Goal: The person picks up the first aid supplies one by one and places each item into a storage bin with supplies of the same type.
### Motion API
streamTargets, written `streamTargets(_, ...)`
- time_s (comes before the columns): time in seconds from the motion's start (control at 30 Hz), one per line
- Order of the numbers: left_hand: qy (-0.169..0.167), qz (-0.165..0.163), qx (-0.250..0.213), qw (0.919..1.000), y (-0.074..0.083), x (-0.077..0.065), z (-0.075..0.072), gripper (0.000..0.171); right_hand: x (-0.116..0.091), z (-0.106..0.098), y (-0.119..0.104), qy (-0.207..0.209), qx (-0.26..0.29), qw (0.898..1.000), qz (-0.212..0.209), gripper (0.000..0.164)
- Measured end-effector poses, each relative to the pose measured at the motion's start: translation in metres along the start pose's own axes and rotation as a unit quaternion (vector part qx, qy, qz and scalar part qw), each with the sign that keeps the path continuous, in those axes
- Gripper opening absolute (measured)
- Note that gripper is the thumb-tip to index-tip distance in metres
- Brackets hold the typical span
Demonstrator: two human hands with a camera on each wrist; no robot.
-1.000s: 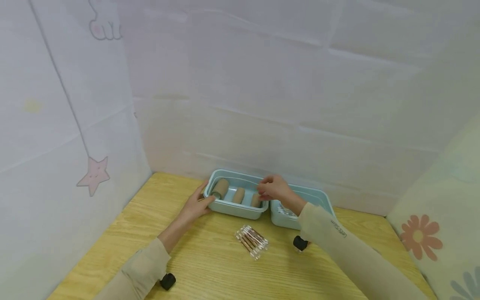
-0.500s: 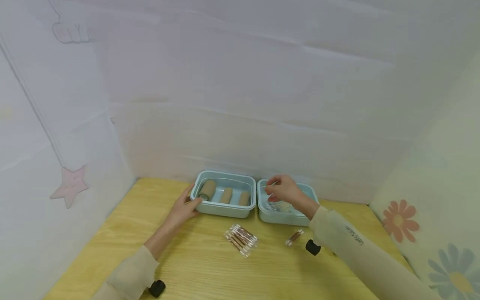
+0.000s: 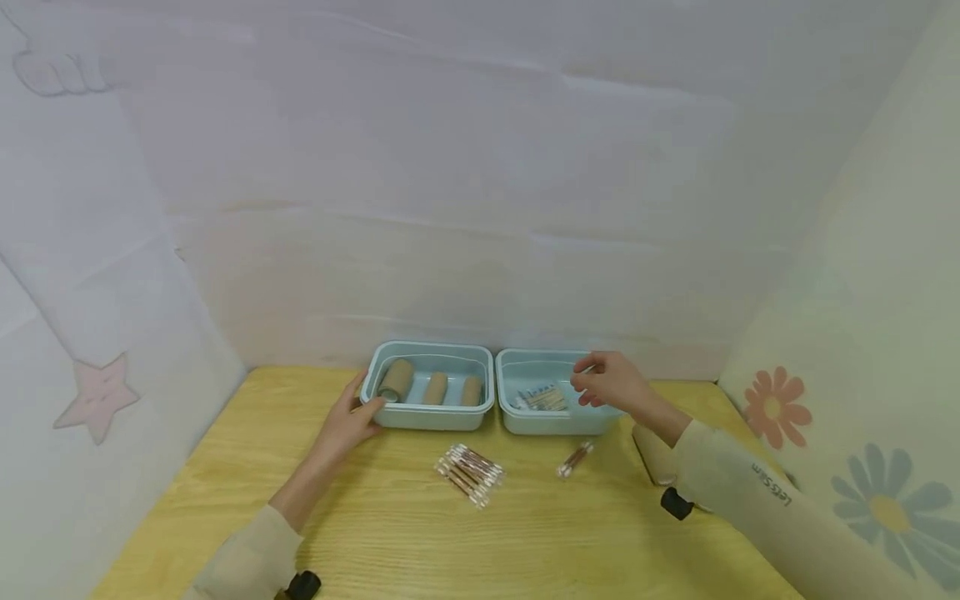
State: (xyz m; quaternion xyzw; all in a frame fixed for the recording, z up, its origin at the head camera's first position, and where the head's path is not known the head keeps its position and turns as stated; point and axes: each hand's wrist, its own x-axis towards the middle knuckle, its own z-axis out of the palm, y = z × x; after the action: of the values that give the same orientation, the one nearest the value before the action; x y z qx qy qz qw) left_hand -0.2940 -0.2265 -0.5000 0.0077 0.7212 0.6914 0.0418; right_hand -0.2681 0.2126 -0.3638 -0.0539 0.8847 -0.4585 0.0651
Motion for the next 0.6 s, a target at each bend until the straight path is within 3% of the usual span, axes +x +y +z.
streamTargets(0.27,-0.004,-0.006,0.0,1.0,-0.002,0.006,-0.004,0.077,-0.019,-0.027,0.023,0.008,-0.004,1.0,0.012,0.038)
streamTargets(0.6,0.003,-0.001,0.009,1.0,0.001,0.0,-0.001,0.076,-0.037,-0.047,0.065,0.025,0.002,0.998,0.055,0.039)
